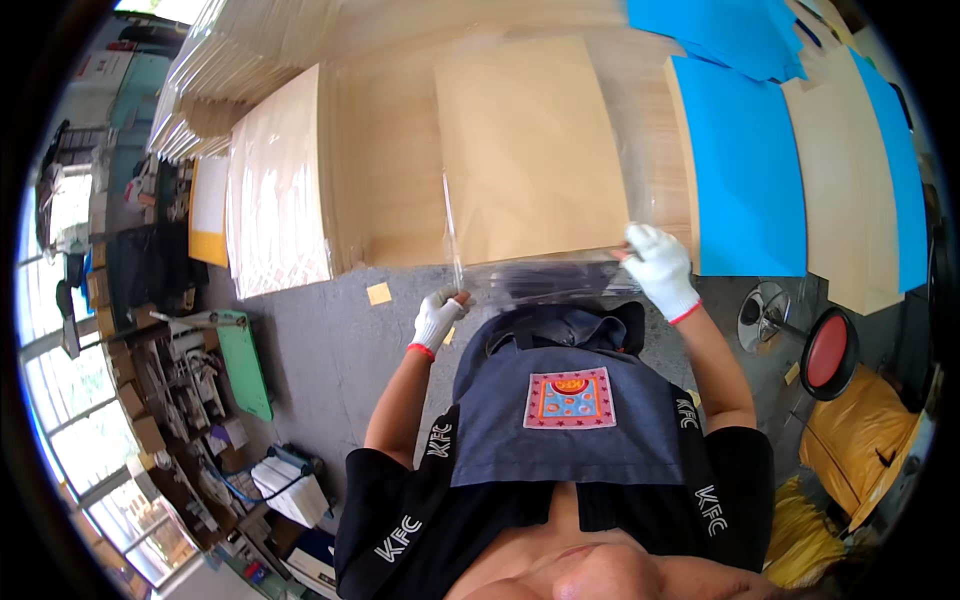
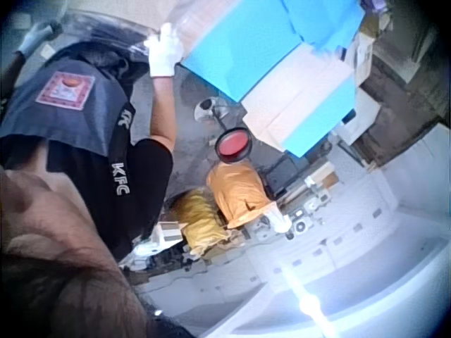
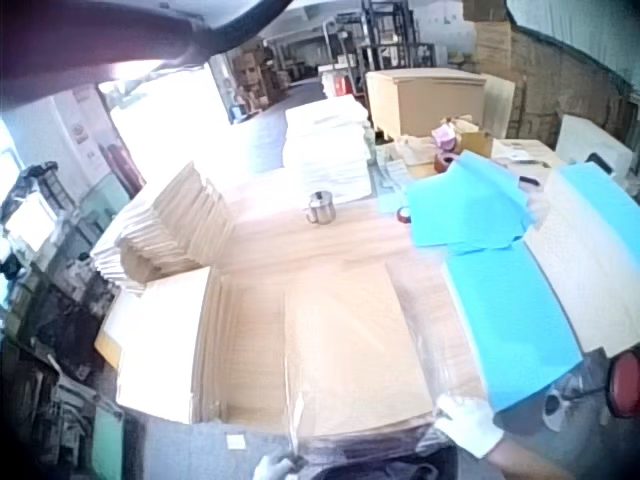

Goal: The person repeatedly wraps rectangular brown paper sheets in clear plastic film. They pick up a sheet, place it on a plastic-covered surface, and fold the film over the paper. The wrapped items are stacked on the table.

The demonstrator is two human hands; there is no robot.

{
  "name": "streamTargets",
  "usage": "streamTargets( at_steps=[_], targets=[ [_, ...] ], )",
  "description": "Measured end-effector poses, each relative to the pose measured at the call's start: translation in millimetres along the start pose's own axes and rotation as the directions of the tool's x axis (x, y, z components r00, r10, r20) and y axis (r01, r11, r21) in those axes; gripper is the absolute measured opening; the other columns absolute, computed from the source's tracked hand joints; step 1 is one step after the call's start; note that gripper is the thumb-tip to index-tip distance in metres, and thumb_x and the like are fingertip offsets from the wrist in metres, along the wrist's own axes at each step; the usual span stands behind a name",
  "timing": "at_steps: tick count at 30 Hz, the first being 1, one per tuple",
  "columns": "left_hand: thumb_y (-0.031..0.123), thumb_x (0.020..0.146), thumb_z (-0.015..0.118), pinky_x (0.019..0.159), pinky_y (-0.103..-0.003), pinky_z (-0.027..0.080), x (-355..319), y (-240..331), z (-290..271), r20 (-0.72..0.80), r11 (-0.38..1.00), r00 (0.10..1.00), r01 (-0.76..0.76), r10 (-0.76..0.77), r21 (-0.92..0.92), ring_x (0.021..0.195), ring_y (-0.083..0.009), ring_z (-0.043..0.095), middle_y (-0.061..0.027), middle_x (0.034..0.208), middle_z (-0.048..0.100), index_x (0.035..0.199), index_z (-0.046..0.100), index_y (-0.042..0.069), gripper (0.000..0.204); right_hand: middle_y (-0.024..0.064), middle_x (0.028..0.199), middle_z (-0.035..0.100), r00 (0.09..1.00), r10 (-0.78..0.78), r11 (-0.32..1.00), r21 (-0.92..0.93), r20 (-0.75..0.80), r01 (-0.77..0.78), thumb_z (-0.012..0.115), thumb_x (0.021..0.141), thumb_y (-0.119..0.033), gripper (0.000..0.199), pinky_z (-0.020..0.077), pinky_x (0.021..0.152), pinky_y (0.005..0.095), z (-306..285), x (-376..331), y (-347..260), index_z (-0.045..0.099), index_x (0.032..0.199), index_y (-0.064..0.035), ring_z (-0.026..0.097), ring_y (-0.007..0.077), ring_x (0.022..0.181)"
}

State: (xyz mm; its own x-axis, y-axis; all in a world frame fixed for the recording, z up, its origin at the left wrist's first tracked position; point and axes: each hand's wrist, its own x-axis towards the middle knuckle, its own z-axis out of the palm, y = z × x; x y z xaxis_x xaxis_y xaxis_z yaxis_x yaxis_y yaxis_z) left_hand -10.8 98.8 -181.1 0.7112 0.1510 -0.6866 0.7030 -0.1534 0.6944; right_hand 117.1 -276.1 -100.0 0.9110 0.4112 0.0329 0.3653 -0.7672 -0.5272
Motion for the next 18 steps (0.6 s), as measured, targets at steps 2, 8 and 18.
streamTargets(
  at_steps=[2,8,18],
  targets=[
    [0.022,0.089,0.058,0.064,-0.023,0.048,-2.2,-0.2,-3.8,-0.046,0.969,0.992,-0.1,0.114,0.227,0.07,-0.0091,0.06,-0.0049,0.079,0.067,0.096,0.066,-0.001,0.026,0.0066,0.095,0.057,0.959,-0.271,0.96,-0.055,0.08,0.276,0.07,0.069,-0.025,0.031,0.0459,0.074,0.0375,16.3,26.8,-27.4,0.055,0.092,-0.0103,0.057,0.0261,0.089],
    [0.022,0.09,0.058,0.068,-0.024,0.051,2.4,-2.6,-13.1,0.08,0.995,0.996,0.055,-0.048,-0.085,0.075,-0.0129,0.064,-0.0062,0.08,0.068,0.1,0.067,0.0,0.026,0.005,0.101,0.055,0.939,-0.207,0.923,-0.265,0.275,0.281,0.073,0.068,-0.033,0.046,0.048,0.075,0.0359,72.2,69.9,-48.9,0.054,0.103,-0.0111,0.057,0.0235,0.092],
    [0.022,0.09,0.058,0.07,-0.029,0.054,14.6,-27.2,-16.0,0.216,0.953,0.976,0.065,0.001,-0.297,0.077,-0.0168,0.066,-0.01,0.088,0.069,0.095,0.063,0.0,0.023,0.0051,0.069,0.064,0.933,-0.314,0.944,-0.043,0.177,0.326,0.054,0.085,-0.031,0.016,0.0508,0.058,0.0382,147.5,4.5,-144.4,0.058,0.087,-0.0161,0.065,0.024,0.067]
  ],
)
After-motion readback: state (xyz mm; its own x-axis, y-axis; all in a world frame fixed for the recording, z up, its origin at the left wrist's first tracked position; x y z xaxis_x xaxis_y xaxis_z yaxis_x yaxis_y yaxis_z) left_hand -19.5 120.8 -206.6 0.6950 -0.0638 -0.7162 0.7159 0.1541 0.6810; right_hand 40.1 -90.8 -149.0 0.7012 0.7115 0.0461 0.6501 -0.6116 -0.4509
